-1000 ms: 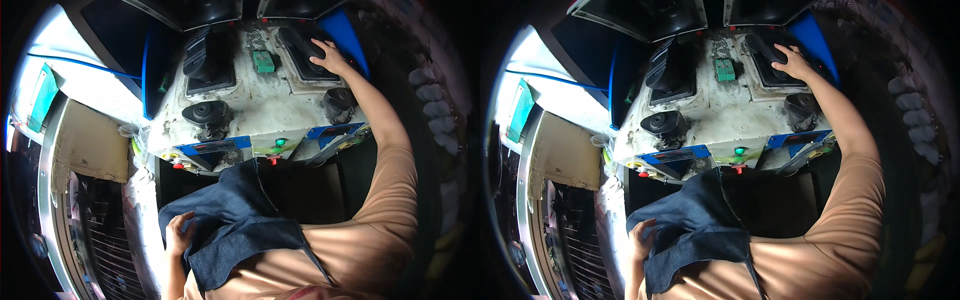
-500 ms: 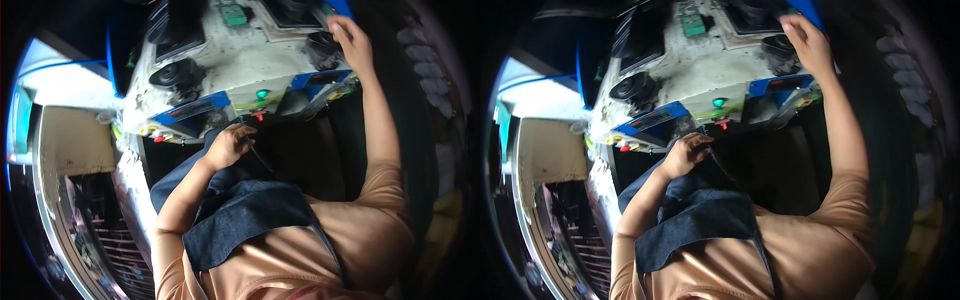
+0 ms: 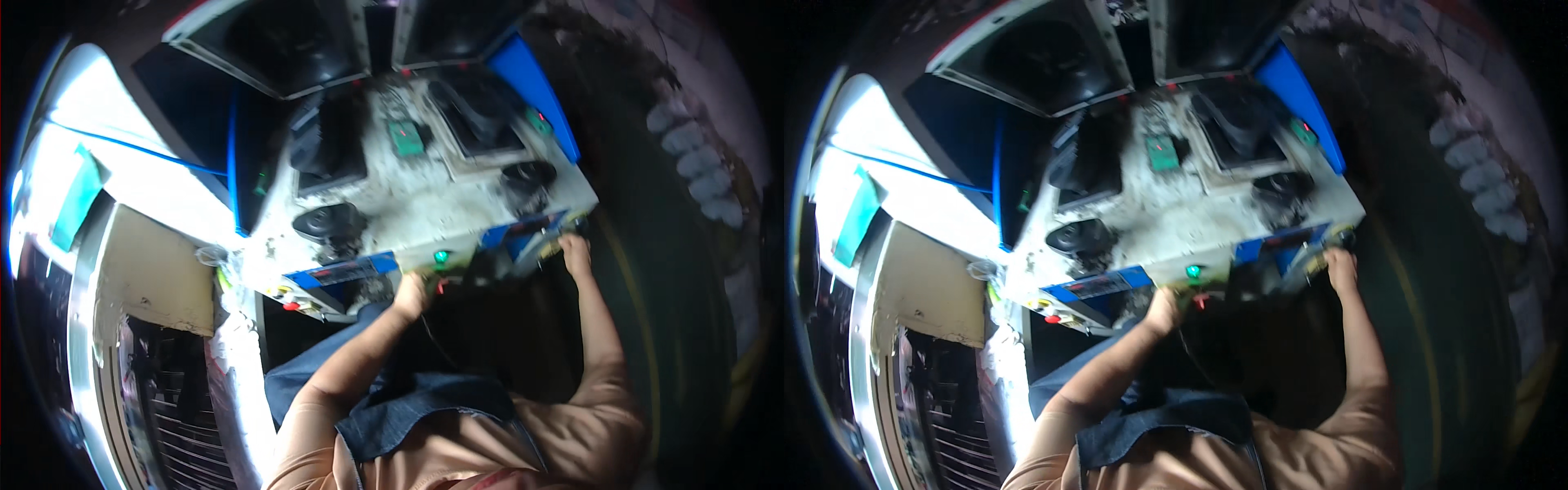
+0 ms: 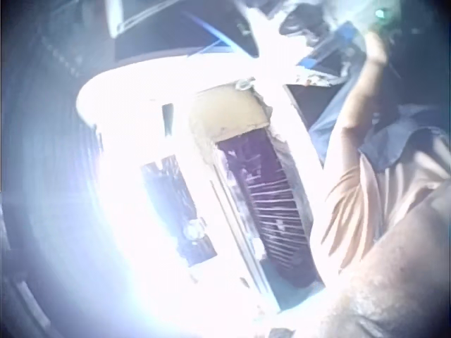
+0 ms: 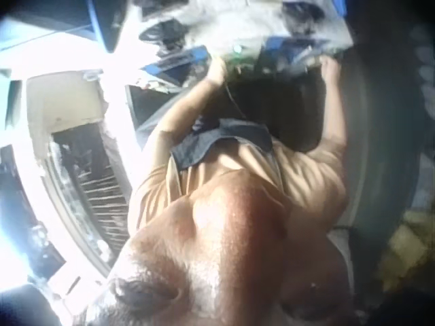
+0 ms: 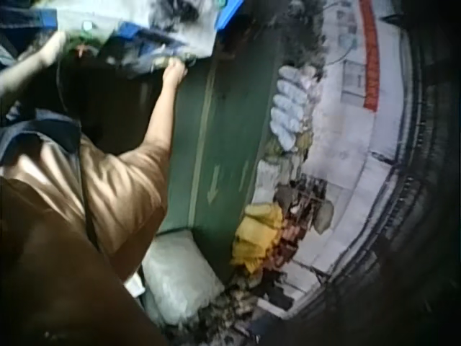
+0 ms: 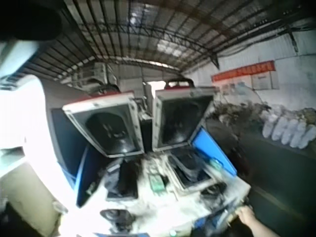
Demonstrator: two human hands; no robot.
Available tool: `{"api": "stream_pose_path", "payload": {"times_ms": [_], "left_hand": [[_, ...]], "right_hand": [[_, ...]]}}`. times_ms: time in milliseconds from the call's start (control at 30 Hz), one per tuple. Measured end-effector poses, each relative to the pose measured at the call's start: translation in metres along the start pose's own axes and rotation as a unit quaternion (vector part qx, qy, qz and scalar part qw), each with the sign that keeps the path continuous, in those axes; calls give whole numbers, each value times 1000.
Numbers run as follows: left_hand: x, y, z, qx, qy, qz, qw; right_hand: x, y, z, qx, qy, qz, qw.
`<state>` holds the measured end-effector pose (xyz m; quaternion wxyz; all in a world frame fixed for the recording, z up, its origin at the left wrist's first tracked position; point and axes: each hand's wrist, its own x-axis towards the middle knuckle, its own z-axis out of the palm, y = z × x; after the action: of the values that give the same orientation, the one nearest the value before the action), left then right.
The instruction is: The person repeatedly picks up black shoes from a conveyor belt, places them on a machine, and rubs the shoe surface with their hands. They handle the shoes one at a time, inspecting and rubbing them before returning them to the belt.
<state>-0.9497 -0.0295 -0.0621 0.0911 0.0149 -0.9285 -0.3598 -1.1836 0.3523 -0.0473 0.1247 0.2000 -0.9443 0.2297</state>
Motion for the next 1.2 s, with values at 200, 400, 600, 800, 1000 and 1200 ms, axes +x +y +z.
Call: {"api": "stream_pose_path", "payload": {"times_ms": [200,400,600,800,1000,1200], "left_hand": [[-16,37,-52,-143,-27,-29,989],[-95,39,-125,-92,-49,-53,993],[-197,-35,-186,-150,218,-228,937],[-320,-102,-227,223,348,-288,864],[-373,-125,-200,297,351,-395,795],[-374,-127,-201,314,350,-372,800]], "right_hand": [[-12,-11,-2,30,8,10,999],[-53,-90,-27,186,-366,26,912],[-78,-199,-62,258,-532,-193,783],[-33,-313,-101,416,-463,-303,721],[64,-422,-56,458,-240,-329,790],[138,-555,1,99,-145,-270,947]]}}
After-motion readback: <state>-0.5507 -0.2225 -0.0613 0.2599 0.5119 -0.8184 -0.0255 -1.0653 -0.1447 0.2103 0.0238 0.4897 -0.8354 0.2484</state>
